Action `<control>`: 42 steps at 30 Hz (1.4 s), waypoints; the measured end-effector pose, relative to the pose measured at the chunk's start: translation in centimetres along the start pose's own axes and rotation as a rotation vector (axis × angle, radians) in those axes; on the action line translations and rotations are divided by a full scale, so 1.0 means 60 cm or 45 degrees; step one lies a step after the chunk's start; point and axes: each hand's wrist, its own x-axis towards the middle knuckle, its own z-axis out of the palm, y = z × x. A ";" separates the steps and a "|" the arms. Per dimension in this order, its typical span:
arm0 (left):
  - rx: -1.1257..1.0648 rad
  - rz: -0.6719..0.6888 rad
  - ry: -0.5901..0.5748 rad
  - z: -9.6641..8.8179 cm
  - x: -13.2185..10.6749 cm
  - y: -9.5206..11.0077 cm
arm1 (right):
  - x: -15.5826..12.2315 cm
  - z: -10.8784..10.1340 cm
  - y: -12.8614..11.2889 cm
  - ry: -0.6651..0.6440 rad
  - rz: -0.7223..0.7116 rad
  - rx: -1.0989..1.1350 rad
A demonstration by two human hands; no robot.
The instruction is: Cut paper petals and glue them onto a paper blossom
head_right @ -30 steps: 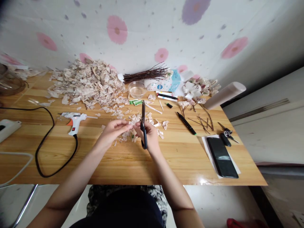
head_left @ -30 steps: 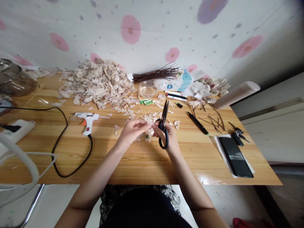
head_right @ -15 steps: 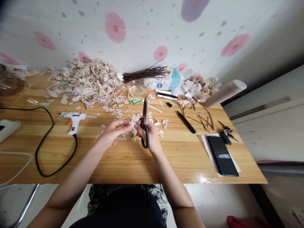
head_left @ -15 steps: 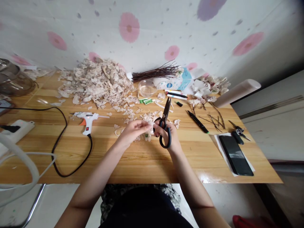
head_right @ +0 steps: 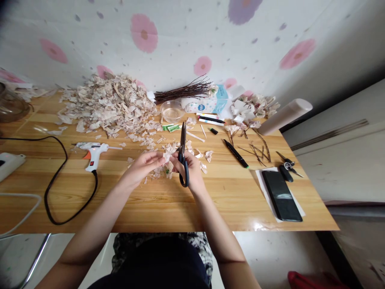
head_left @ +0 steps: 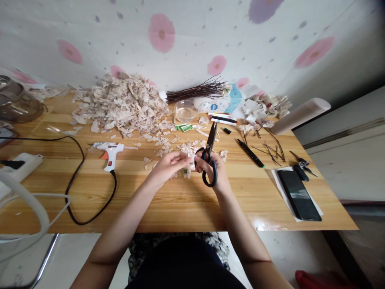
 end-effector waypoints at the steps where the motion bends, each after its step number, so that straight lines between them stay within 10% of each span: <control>1: 0.005 0.004 0.004 0.000 0.000 0.000 | 0.000 0.000 0.000 0.001 -0.002 -0.002; 15: -0.055 -0.006 0.241 0.000 0.005 -0.006 | 0.010 -0.006 0.013 0.266 -0.067 -0.099; 25: -0.274 0.137 0.547 0.003 0.010 -0.015 | -0.041 0.024 0.040 -0.478 -0.189 -0.224; 42: -0.274 0.278 0.694 0.008 0.001 -0.003 | -0.045 0.031 0.040 -0.560 -0.194 -0.310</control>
